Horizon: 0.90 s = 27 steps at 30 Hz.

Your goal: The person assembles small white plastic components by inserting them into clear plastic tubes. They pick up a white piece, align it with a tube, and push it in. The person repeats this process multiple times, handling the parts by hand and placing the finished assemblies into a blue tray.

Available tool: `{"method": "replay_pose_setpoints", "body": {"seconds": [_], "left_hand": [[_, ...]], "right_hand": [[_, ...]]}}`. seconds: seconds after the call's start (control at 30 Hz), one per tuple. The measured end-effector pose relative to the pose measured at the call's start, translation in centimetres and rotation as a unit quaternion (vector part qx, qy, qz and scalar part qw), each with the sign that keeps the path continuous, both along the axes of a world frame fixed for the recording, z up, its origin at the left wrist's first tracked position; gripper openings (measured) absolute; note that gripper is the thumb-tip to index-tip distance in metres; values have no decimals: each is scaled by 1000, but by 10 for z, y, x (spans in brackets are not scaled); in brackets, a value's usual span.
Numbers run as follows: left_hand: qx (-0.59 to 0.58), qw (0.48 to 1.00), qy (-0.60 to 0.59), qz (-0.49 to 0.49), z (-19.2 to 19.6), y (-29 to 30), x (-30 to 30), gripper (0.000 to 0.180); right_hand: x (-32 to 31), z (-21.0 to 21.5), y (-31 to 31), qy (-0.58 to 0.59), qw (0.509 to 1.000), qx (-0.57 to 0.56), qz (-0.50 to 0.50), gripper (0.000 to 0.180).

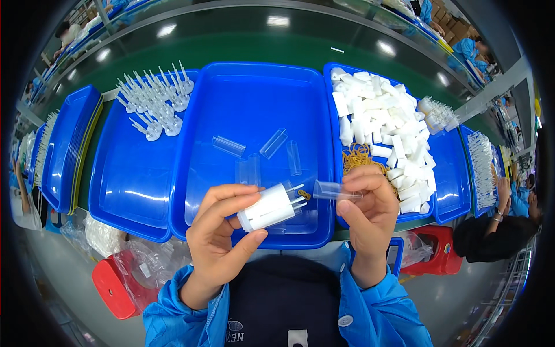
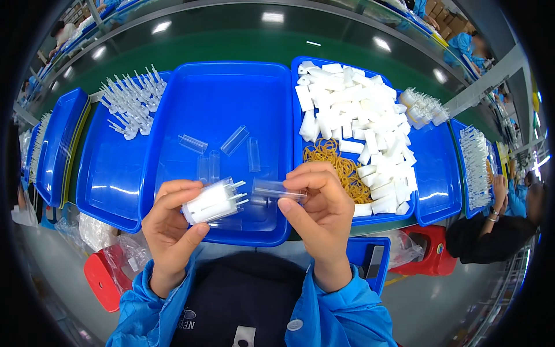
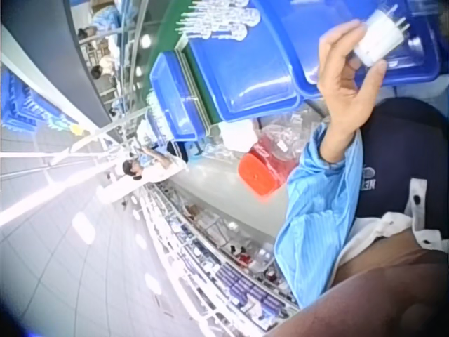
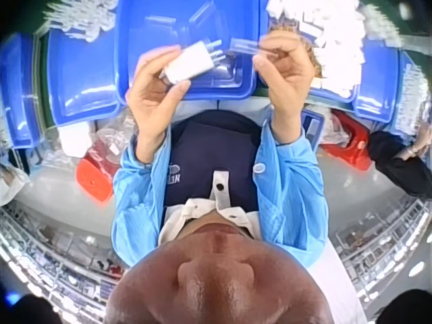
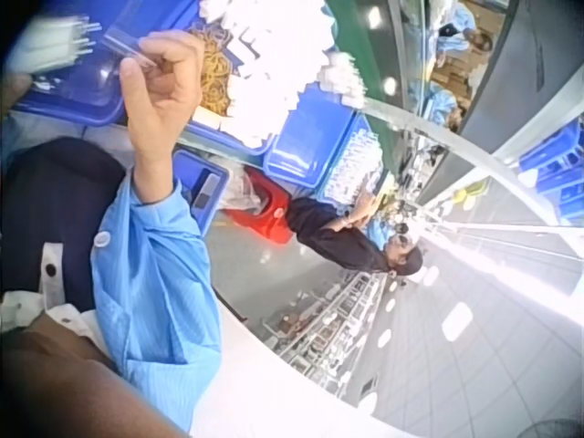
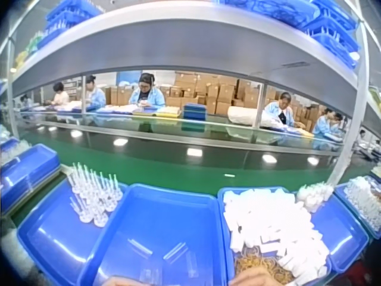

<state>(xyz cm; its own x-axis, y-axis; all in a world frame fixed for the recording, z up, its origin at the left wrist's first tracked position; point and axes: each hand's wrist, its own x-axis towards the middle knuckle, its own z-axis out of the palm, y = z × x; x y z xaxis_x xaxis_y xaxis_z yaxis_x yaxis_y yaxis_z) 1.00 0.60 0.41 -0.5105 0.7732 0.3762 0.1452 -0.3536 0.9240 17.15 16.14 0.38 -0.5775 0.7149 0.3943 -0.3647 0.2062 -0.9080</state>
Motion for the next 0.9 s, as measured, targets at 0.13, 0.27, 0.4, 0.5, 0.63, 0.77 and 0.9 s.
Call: {"method": "replay_pose_setpoints", "body": {"seconds": [0.13,0.27,0.4,0.5,0.63,0.77,0.9], "left_hand": [[-27,999,-35,8,1,-1,4,43],[-32,999,-37,5,3,-1,4,43],[-27,999,-38,1,0,0,4,43],[-10,1000,-21,-7,-1,1,1,42],[-5,1000,-18,-11,-2,1,2,41],[-5,1000,-7,-13,-2,1,1,41],[-7,1000,-8,-11,-1,2,2,42]], "right_hand": [[2,0,-1,6,1000,7,-2,18],[-3,2,-1,12,1000,17,-12,20],[-8,3,-4,46,998,-37,9,24],[-7,3,-6,27,999,-19,32,26],[-7,6,-8,-1,999,24,29,27],[-7,6,-8,-1,999,44,25,26],[-7,4,-9,-3,998,51,25,26]]}}
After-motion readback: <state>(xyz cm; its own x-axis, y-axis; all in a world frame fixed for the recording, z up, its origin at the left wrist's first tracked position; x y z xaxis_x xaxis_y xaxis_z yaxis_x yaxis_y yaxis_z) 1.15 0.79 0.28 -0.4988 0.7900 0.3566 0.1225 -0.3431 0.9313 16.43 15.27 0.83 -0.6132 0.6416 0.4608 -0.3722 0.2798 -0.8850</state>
